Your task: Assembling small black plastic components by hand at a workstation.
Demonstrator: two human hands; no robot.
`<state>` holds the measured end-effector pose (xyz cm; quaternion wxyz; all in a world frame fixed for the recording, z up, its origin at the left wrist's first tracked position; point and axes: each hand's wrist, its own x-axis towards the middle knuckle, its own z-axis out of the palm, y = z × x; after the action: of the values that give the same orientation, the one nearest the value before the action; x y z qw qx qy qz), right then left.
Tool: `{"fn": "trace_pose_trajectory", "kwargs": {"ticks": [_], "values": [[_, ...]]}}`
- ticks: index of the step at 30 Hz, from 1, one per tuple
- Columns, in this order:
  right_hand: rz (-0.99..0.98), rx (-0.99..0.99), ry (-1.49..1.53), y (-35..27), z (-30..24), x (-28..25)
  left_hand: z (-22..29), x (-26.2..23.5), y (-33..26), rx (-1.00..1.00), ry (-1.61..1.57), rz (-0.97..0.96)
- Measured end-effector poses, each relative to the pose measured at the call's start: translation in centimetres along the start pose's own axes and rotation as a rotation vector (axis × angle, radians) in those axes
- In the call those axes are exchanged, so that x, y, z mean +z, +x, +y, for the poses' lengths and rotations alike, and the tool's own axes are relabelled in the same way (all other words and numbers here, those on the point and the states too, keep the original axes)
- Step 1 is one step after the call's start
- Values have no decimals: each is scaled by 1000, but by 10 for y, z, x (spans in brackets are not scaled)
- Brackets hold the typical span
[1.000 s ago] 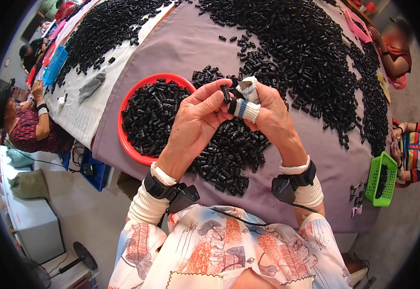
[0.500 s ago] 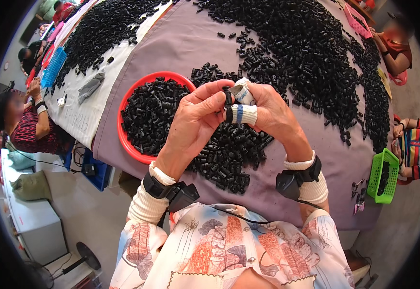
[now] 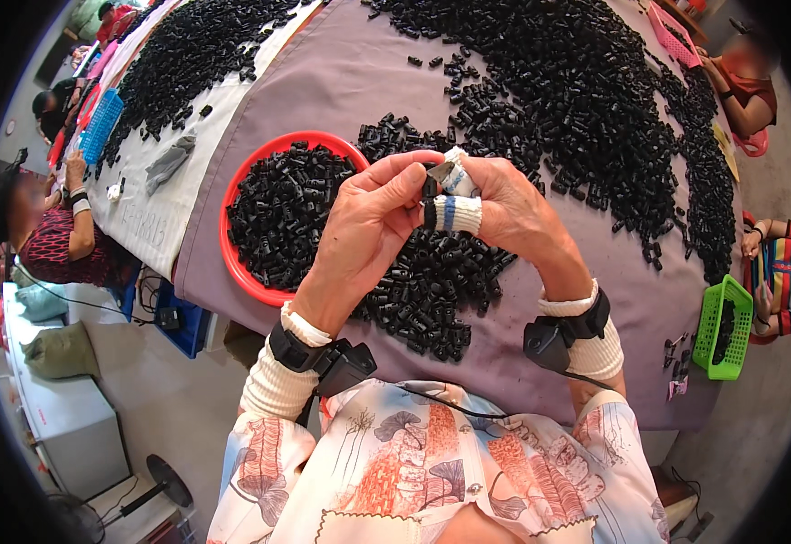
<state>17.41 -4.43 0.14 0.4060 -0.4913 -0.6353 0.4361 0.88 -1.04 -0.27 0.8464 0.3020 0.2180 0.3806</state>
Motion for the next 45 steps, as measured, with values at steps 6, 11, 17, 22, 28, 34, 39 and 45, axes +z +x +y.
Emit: {"fn": "trace_pose_trajectory", "kwargs": {"ticks": [6, 11, 17, 22, 28, 34, 39, 45], "values": [[22, -25, -40, 0, -2, 2, -2, 0, 1, 9, 25, 27], [14, -45, -43, -1, -3, 2, -2, 1, 1, 15, 43, 22], [24, 91, 38, -3, -11, -2, -4, 0, 2, -10, -99, -39], [22, 69, 45, -2, -12, 0, -4, -4, 0, -23, -134, -69], [32, 44, 24, -2, 0, 2, -5, -3, 0, -30, -125, -65], [38, 1, -23, -2, 1, 2, -5, -1, 0, -26, -102, -39], [39, -31, -14, -2, 2, 3, -6, -2, 1, -21, -88, -31], [57, -19, -16, -3, 1, 6, -6, 2, 0, 14, -33, 7]]}}
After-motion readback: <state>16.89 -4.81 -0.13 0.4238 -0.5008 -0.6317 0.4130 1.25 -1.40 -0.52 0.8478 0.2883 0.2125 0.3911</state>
